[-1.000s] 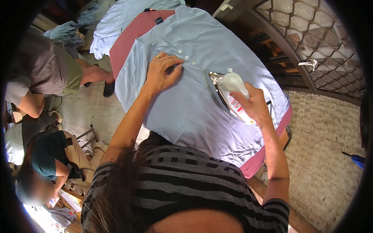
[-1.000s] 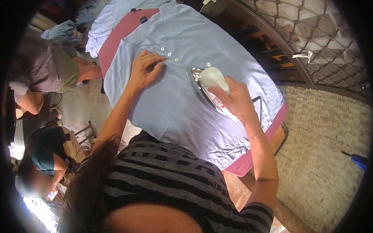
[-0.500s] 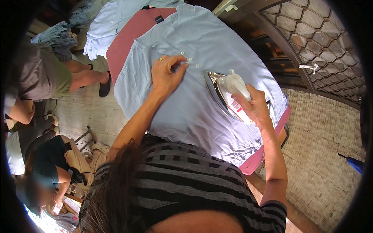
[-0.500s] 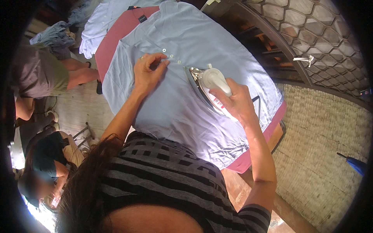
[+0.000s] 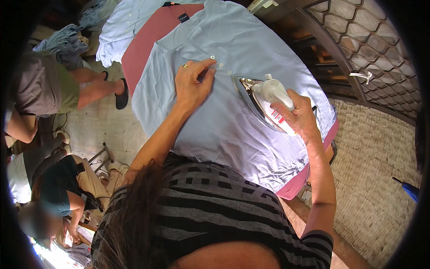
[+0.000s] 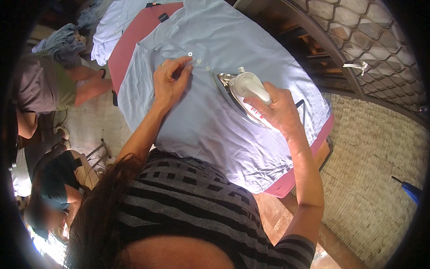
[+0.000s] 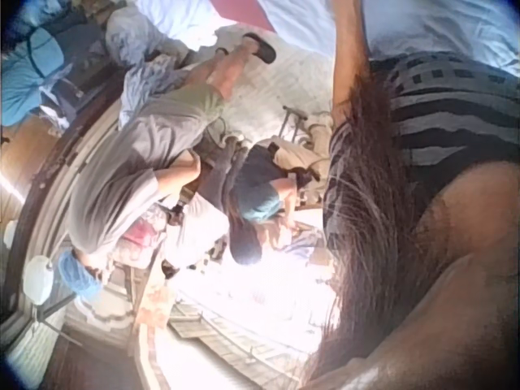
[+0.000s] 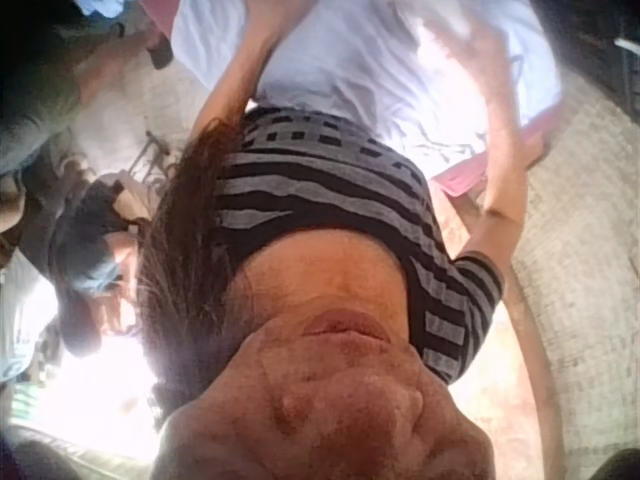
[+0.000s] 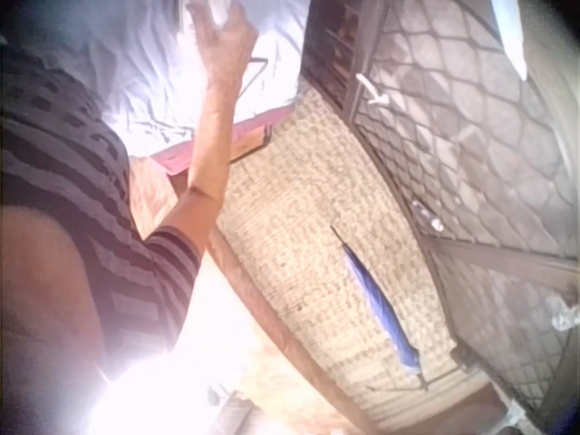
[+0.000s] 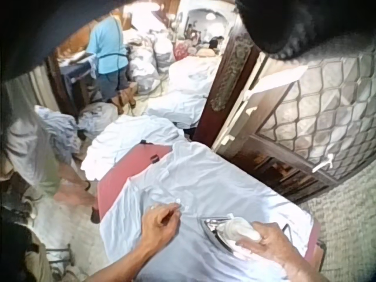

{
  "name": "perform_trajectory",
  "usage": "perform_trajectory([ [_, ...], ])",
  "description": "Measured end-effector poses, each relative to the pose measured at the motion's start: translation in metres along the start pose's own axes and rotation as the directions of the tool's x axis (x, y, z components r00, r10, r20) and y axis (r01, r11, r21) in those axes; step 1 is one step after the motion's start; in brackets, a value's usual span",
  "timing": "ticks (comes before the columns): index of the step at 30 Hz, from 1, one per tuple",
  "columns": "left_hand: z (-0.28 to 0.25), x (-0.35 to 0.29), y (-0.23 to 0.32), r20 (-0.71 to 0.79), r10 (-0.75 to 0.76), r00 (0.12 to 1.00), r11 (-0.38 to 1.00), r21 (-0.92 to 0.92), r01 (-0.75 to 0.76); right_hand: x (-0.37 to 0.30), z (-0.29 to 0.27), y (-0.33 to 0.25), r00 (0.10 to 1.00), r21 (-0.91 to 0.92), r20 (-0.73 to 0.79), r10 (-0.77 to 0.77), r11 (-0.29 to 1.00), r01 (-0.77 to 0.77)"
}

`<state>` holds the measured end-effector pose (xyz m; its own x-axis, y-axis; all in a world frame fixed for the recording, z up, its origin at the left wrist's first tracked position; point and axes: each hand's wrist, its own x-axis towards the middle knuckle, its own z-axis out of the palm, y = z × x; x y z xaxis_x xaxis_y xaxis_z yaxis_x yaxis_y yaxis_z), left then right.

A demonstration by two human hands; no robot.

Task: The person irons two shirts on an ironing board, turning them over to press different sides and handling buttons, before setting each aside and picking up the next.

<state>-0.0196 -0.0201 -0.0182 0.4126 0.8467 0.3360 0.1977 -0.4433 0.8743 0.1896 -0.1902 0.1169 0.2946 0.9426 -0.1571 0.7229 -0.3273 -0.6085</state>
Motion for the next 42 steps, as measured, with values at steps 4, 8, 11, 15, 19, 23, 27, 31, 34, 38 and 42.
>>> perform_trajectory([
  [4, -0.001, -0.002, -0.003, -0.013, 0.008, 1.0, 1.0, 0.005, -0.008, 0.003, -0.003, -0.004, 0.999, -0.04, 0.053, 0.01, 0.999, -0.007],
  [8, 0.004, -0.004, -0.006, -0.039, 0.005, 0.999, 1.0, -0.021, -0.006, 0.008, 0.004, -0.009, 0.994, -0.092, 0.063, -0.09, 0.991, 0.095],
  [11, 0.005, -0.006, -0.007, -0.033, -0.058, 0.998, 0.996, -0.074, 0.056, 0.021, 0.001, -0.014, 0.986, -0.161, 0.118, -0.122, 0.977, 0.14],
  [15, 0.006, -0.004, -0.009, -0.053, -0.085, 0.995, 0.993, -0.092, 0.079, 0.039, -0.009, 0.004, 0.97, -0.155, 0.171, -0.172, 0.968, 0.198],
  [19, 0.008, -0.002, -0.013, -0.056, -0.079, 0.995, 0.993, -0.087, 0.074, 0.032, -0.011, 0.011, 0.98, -0.102, 0.149, -0.134, 0.983, 0.15],
  [23, 0.012, -0.004, -0.009, -0.049, -0.072, 0.996, 0.994, -0.088, 0.067, 0.018, -0.018, 0.006, 0.967, -0.22, 0.241, -0.084, 0.966, 0.139],
  [27, 0.009, -0.004, -0.016, -0.06, -0.056, 0.997, 0.996, -0.076, 0.051, 0.018, -0.016, 0.016, 0.968, -0.102, 0.186, -0.169, 0.976, 0.191],
  [31, 0.011, -0.007, -0.019, -0.039, -0.077, 0.996, 0.991, -0.109, 0.072, 0.003, -0.017, 0.028, 0.957, -0.135, 0.13, -0.259, 0.952, 0.276],
  [34, 0.011, -0.009, -0.011, -0.079, -0.005, 0.997, 0.999, -0.048, 0.001, -0.01, -0.018, 0.023, 0.987, -0.086, 0.118, -0.105, 0.99, 0.115],
  [38, 0.007, -0.008, -0.011, -0.088, -0.03, 0.996, 0.999, 0.019, 0.032, -0.015, -0.01, 0.017, 0.999, -0.051, 0.032, -0.036, 0.998, 0.037],
  [42, 0.012, -0.005, -0.01, -0.077, -0.014, 0.997, 0.999, 0.05, 0.018, -0.015, -0.006, 0.018, 1.0, -0.015, -0.015, -0.021, 1.0, 0.021],
])
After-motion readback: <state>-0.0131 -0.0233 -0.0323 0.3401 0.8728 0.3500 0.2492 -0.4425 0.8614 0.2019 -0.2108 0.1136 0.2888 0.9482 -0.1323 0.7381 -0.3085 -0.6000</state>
